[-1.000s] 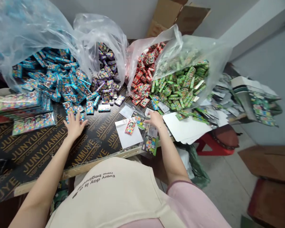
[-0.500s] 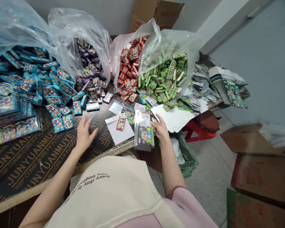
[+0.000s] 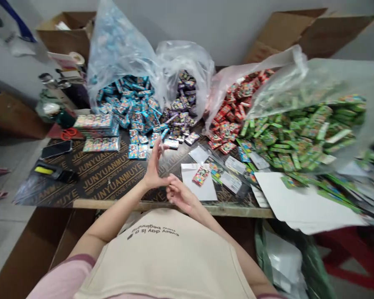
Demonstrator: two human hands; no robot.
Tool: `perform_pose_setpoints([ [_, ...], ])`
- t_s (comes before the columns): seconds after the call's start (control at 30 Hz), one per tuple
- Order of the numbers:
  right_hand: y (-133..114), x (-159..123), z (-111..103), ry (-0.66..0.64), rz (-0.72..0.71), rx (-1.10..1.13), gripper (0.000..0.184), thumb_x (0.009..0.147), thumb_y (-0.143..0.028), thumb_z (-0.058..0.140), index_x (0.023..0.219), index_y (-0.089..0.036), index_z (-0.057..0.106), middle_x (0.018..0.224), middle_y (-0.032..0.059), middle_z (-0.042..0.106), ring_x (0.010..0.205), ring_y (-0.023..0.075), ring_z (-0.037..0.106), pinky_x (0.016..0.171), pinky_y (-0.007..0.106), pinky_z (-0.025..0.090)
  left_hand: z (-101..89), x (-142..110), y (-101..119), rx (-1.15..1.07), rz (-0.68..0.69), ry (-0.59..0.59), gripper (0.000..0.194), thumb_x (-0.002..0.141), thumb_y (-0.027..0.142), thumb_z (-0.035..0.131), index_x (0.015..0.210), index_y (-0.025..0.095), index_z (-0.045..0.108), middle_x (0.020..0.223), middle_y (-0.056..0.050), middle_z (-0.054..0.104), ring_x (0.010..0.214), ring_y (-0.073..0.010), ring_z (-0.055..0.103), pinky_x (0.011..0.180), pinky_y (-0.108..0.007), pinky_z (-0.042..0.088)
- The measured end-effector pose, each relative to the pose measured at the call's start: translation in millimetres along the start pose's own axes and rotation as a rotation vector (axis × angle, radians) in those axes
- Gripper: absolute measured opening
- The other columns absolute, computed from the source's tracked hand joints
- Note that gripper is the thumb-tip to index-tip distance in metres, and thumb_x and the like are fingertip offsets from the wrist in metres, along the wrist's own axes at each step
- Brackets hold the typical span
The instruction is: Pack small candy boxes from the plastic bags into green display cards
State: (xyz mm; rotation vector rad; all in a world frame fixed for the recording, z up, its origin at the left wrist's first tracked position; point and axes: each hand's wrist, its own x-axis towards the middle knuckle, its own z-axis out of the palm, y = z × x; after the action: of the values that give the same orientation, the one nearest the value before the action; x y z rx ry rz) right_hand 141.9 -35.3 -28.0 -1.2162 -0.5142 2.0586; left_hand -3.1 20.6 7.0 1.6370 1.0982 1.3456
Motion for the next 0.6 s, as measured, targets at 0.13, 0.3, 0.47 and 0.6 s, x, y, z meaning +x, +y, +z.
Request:
perform_pose_setpoints([
  [0.13, -16, 9, -5, 0.254, -0.539, -0.411, 0.060, 0.069, -0.046, 0.072, 0.119, -0.025, 0.047, 0.071, -0.0044, 0.054, 0.059, 0.0130, 0.051, 0.055, 0.026, 0.044, -28.6, -7, 2, -0.757, -0.411, -0.027, 0.071, 0.071, 0.060, 0.059, 0.126, 0.017, 0.053, 0.118, -0.013, 0.064, 0.107, -0.0290, 0.062, 0.088, -0.040, 0.051],
  [0.3, -60, 17, 5, 0.177, -1.017, -0.816, 0.035, 0.072, -0.040, 0.073, 0.100, -0.023, 0.060, 0.100, 0.0046, 0.062, 0.094, 0.0211, 0.056, 0.084, 0.036, 0.045, -22.8, -36, -7, -0.973, -0.721, -0.214, 0.057, 0.069, 0.049, 0.064, 0.112, 0.011, 0.065, 0.109, -0.015, 0.069, 0.097, -0.0295, 0.065, 0.081, -0.039, 0.052],
  [0.47, -79, 31, 13, -0.009, -1.049, -1.023, 0.035, 0.067, -0.044, 0.078, 0.085, -0.020, 0.061, 0.083, 0.0025, 0.059, 0.081, 0.0195, 0.054, 0.075, 0.033, 0.044, -17.7, -46, -14, -0.901, -0.756, -0.237, 0.055, 0.068, 0.046, 0.066, 0.111, 0.013, 0.066, 0.105, -0.013, 0.070, 0.092, -0.0261, 0.066, 0.079, -0.036, 0.052],
  [0.6, -87, 34, 11, -0.222, -1.019, -1.236, 0.033, 0.068, -0.042, 0.078, 0.063, -0.018, 0.057, 0.069, 0.0012, 0.056, 0.073, 0.0179, 0.051, 0.069, 0.030, 0.041, -25.1, -40, -16, -0.799, -0.753, -0.296, 0.055, 0.062, 0.044, 0.072, 0.106, 0.012, 0.069, 0.090, -0.010, 0.072, 0.084, -0.0230, 0.066, 0.076, -0.034, 0.053],
])
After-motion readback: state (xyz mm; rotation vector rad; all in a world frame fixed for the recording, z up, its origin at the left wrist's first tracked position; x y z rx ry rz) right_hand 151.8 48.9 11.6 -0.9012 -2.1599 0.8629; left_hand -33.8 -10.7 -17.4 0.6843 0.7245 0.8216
